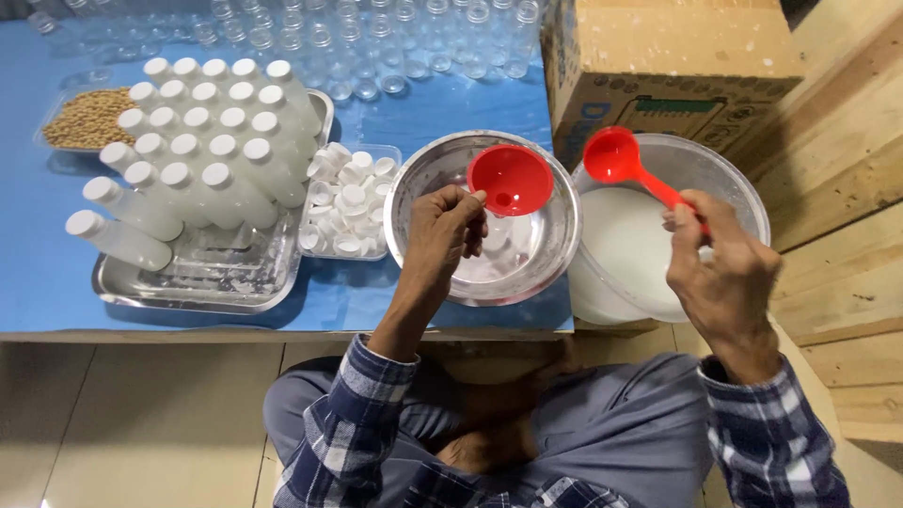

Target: The person fills small white bottles with soy milk using a funnel and a scoop, then caps the bottles by hand.

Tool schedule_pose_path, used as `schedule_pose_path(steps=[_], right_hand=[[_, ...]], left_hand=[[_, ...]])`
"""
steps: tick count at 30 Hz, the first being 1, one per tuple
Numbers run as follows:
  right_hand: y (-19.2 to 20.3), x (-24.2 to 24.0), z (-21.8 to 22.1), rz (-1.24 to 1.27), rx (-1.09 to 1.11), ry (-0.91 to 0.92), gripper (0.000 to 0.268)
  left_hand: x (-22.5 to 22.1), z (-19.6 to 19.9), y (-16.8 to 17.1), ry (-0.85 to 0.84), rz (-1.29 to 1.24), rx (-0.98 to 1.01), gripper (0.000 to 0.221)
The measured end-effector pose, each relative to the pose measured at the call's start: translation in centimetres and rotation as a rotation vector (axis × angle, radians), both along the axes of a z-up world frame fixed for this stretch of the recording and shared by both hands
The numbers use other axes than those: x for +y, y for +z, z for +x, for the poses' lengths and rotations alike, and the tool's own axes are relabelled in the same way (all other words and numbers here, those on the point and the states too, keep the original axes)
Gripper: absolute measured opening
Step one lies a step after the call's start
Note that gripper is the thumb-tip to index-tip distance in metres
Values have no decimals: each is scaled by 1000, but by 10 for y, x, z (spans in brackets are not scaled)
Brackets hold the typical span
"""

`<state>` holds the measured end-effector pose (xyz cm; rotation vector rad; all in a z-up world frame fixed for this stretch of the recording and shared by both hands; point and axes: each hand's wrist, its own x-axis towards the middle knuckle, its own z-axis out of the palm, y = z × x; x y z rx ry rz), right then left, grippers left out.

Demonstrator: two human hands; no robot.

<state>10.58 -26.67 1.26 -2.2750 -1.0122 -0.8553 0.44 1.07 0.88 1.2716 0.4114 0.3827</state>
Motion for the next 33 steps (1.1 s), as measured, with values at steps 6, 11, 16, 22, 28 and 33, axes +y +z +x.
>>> schedule_pose_path(steps=[6, 11, 16, 22, 28, 33], right_hand=[[-74, -11, 50, -90, 331, -140, 12], [-99, -13, 68, -201, 520, -242, 20], [-106, -10, 77, -216, 573, -261, 22], [-101, -8, 74, -190, 639, -243, 24], [-107, -8, 82, -150, 649, -231, 22], [-101, -6, 72, -3, 638, -251, 18]], left_hand=[[-1, 3, -11, 39, -48, -16, 27], [-4, 1, -4, 45, -27, 26, 26], [-3, 2, -4, 41, -11, 26, 27], [-2, 2, -9, 35, -4, 35, 28], [-3, 0, -7, 42, 4, 30, 28], [1, 1, -13, 40, 3, 2, 28]])
